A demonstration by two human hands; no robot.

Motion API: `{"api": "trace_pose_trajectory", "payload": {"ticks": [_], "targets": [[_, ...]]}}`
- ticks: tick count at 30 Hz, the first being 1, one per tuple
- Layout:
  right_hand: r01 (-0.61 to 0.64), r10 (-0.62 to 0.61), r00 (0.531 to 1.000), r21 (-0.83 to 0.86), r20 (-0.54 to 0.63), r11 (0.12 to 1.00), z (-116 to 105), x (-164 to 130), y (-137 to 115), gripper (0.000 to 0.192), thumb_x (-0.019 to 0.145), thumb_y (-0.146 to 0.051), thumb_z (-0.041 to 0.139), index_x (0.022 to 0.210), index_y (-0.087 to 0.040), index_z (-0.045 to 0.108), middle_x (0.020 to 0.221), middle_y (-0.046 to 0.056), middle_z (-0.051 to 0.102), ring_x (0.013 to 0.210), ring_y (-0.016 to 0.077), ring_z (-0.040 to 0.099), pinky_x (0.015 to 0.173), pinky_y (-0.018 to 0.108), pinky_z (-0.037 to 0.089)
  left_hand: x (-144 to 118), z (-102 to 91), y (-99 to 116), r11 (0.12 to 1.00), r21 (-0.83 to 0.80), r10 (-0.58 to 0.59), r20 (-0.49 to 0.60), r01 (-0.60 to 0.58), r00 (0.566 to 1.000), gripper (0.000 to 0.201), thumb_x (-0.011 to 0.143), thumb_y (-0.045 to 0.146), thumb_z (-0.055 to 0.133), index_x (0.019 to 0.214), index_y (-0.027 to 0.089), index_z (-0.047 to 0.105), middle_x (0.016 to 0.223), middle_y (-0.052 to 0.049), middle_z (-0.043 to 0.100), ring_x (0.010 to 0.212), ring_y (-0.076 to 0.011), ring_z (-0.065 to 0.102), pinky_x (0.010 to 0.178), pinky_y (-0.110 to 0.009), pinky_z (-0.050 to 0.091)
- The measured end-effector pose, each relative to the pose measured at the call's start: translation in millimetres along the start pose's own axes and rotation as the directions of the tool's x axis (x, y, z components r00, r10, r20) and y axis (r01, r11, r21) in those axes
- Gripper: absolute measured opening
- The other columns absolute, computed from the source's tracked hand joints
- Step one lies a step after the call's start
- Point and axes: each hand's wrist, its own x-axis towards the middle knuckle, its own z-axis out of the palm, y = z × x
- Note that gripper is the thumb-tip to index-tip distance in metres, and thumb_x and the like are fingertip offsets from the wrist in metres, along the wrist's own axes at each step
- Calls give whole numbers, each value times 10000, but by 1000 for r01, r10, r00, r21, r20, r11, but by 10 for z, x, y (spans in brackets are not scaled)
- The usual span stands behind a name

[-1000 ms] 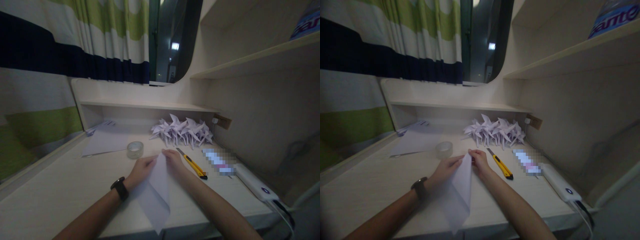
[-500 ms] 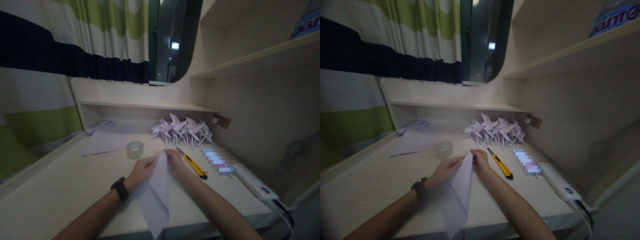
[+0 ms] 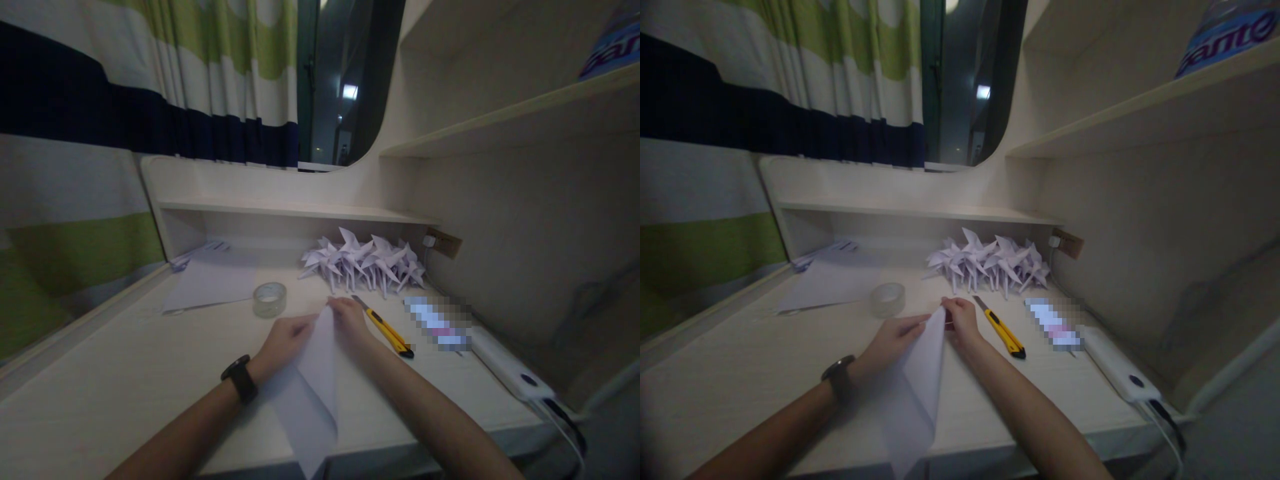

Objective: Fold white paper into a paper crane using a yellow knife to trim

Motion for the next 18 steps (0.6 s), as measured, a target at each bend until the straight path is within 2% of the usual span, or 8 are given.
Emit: {"api": "trace_pose_trajectory", "payload": {"ticks": [3,6,10,18], "targets": [[58,-54,997,-85,48,995,36,-44,-97,313,571,-430,750,575,-167,580,510,-9,565,456,126,525,446,249,403,-8,1,-11,999,34,3,-62,-1,998,340,914,267,452,1186,227,653,1179,-20,668,1059,-221,642,950,-369,478],[191,-179,978,-118,104,975,79,-104,-277,328,594,-463,753,599,-170,606,563,-2,596,523,136,559,492,257,450,-25,11,-5,993,113,58,-144,-41,988,345,922,260,457,1217,223,633,1196,-31,660,1061,-214,643,944,-337,484],[343,-313,928,-135,203,930,137,-211,-552,301,634,-456,752,687,-175,658,623,6,635,582,148,581,530,268,484,-75,18,18,954,277,196,-275,-118,941,353,936,266,464,1254,209,606,1148,-74,687,1016,-211,662,906,-302,500],[511,-447,841,-171,305,843,213,-464,-877,243,698,-432,736,719,-196,683,641,6,643,574,141,569,550,276,468,-177,-7,63,865,453,396,-351,-217,848,358,929,222,491,1275,242,585,1117,-59,701,963,-195,680,821,-272,529]]}}
